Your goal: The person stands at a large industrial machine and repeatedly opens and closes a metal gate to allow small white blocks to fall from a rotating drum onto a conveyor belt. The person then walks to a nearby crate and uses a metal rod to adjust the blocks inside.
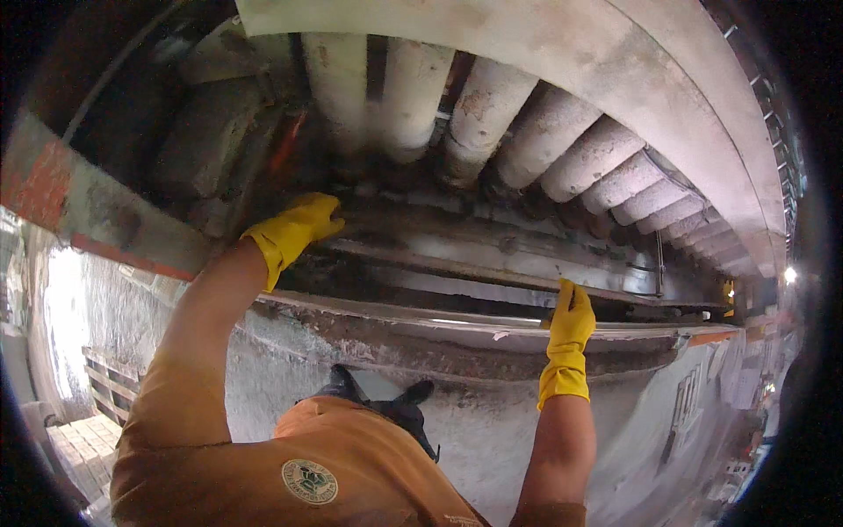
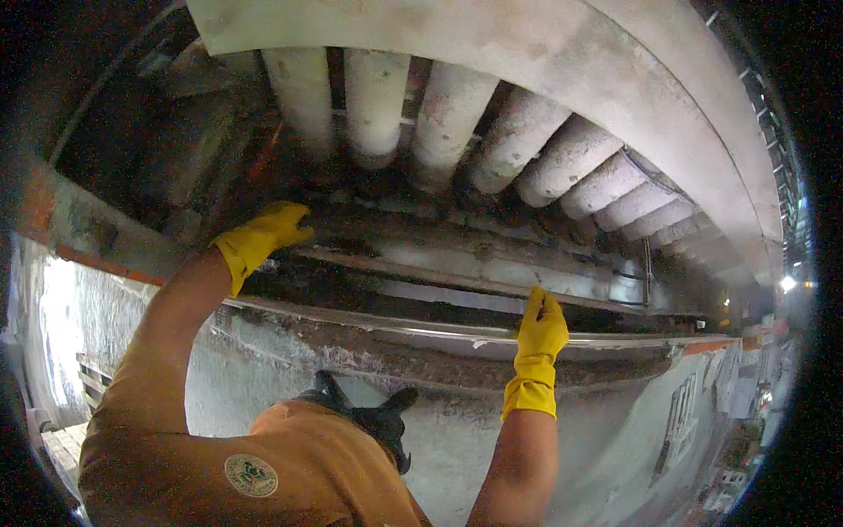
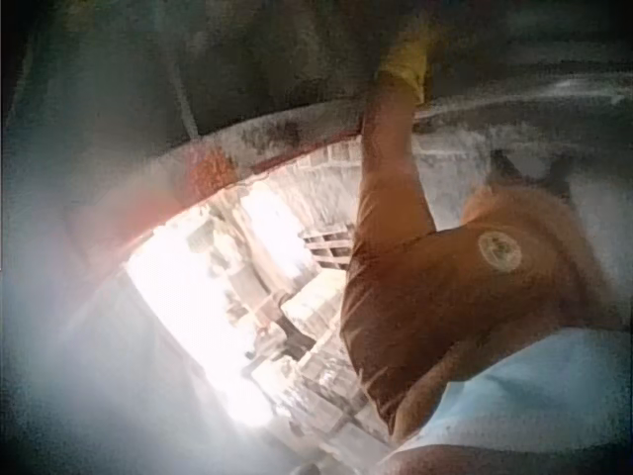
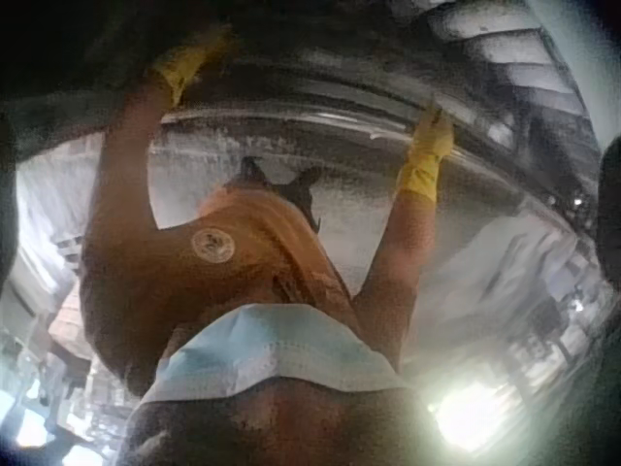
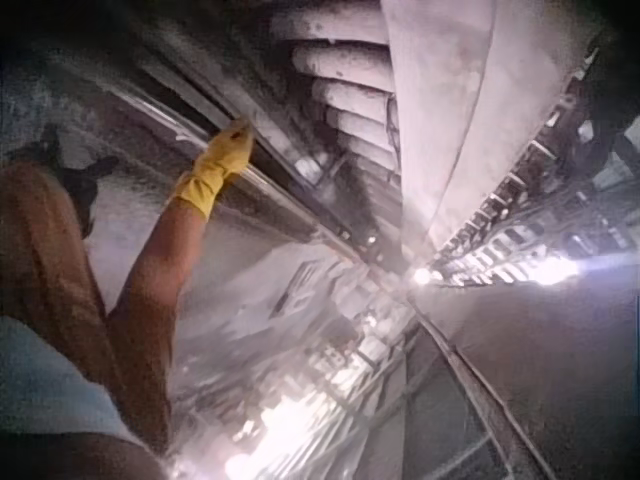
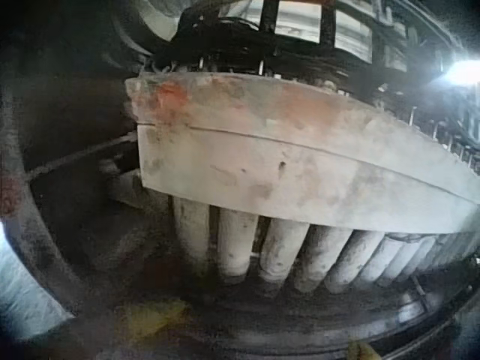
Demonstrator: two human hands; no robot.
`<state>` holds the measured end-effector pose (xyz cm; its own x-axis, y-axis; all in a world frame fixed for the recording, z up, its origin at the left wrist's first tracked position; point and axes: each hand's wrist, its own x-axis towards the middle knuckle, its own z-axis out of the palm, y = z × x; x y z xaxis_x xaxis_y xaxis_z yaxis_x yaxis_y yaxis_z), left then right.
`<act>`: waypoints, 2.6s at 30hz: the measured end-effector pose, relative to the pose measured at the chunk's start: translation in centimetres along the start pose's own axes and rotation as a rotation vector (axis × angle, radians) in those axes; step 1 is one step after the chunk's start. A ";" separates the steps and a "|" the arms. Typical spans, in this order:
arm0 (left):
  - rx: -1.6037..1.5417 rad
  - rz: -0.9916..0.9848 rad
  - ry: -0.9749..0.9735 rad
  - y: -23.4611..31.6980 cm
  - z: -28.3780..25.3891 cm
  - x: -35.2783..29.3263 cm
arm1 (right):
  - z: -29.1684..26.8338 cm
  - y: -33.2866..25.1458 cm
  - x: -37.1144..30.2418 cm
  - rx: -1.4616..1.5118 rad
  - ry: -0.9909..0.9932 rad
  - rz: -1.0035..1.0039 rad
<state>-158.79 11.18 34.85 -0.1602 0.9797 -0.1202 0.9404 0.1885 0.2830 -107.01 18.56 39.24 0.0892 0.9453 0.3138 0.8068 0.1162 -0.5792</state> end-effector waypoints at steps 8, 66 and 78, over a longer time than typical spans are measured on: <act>0.176 -0.024 -0.161 0.7 1.1 2.4 | -0.7 0.9 -2.6 0.085 0.023 0.026; 0.213 -0.004 -0.147 0.0 4.0 -6.7 | -7.1 3.1 -13.0 0.350 -0.022 0.111; 0.284 -0.139 0.087 0.9 3.6 -0.4 | -7.2 3.7 -14.8 0.357 0.028 0.006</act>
<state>-156.82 10.67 31.74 -0.3068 0.9502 -0.0541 0.9517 0.3068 -0.0084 -101.14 2.74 37.90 0.1128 0.9382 0.3271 0.5519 0.2146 -0.8058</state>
